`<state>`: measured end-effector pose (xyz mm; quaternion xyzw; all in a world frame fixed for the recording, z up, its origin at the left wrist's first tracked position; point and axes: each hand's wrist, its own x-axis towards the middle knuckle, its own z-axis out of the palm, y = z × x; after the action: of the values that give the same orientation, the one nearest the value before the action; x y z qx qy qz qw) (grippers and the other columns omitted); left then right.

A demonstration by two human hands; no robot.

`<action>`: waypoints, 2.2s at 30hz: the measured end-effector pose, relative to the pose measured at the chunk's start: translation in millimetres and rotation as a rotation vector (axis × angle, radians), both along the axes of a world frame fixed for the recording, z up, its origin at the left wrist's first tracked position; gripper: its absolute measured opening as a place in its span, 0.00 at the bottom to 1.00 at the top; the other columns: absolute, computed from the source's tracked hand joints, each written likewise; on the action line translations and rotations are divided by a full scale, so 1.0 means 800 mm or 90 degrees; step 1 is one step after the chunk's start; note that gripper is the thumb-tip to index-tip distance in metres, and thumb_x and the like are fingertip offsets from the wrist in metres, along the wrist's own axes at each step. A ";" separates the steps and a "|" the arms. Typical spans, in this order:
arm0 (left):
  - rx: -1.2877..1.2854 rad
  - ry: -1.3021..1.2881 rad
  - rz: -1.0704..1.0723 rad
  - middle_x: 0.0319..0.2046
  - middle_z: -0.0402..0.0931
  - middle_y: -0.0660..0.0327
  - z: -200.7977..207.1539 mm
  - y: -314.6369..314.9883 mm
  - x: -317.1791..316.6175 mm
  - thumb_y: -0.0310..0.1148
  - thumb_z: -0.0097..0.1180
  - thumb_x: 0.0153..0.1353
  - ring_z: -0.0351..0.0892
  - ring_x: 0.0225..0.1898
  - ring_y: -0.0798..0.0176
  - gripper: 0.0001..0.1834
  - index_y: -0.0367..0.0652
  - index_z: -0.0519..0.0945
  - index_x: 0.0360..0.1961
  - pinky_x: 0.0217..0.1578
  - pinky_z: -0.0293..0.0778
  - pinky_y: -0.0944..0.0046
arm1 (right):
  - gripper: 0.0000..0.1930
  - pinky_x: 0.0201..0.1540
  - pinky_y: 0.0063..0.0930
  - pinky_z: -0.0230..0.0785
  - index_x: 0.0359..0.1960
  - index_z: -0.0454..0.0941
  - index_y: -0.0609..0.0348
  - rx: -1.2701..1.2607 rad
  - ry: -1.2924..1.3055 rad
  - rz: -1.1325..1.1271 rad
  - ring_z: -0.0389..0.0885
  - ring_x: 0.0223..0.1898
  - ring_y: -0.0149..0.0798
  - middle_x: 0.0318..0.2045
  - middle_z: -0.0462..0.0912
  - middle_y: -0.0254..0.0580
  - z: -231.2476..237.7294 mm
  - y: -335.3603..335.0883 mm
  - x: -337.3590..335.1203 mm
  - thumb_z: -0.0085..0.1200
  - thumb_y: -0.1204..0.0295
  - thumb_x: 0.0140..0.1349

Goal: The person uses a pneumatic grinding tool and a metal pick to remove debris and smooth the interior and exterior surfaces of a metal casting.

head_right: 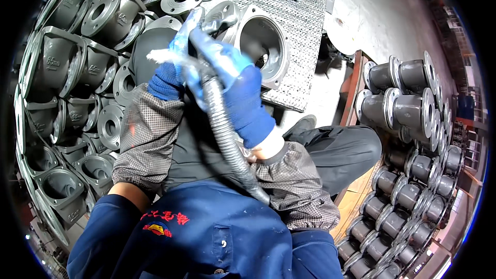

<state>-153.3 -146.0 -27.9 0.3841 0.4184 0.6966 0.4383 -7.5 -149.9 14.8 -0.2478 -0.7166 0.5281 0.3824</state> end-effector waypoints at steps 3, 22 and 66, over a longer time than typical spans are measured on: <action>0.172 0.467 0.073 0.45 0.75 0.61 -0.005 0.010 -0.024 0.39 0.45 0.69 0.74 0.47 0.69 0.19 0.39 0.72 0.56 0.51 0.70 0.69 | 0.18 0.32 0.24 0.72 0.52 0.73 0.65 -0.221 0.123 0.014 0.78 0.28 0.31 0.35 0.80 0.43 0.041 0.014 0.035 0.48 0.68 0.65; 0.186 0.941 0.109 0.55 0.70 0.46 0.003 0.006 -0.012 0.20 0.54 0.58 0.76 0.51 0.47 0.14 0.37 0.75 0.46 0.49 0.76 0.57 | 0.15 0.23 0.14 0.60 0.42 0.81 0.56 -0.230 -0.327 -0.115 0.76 0.24 0.23 0.32 0.83 0.32 -0.008 0.102 0.111 0.46 0.60 0.65; -0.018 0.504 -0.010 0.61 0.64 0.45 0.022 0.005 0.010 0.21 0.51 0.60 0.61 0.64 0.55 0.25 0.26 0.65 0.60 0.63 0.56 0.62 | 0.09 0.33 0.22 0.74 0.39 0.83 0.58 -0.154 -0.347 -0.092 0.82 0.29 0.30 0.29 0.84 0.40 -0.043 0.105 0.120 0.56 0.70 0.60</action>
<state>-145.0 -142.3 -10.4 0.6201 0.5617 0.4853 0.2538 88.2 -65.6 -19.5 -0.4745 -0.7052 0.4951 0.1803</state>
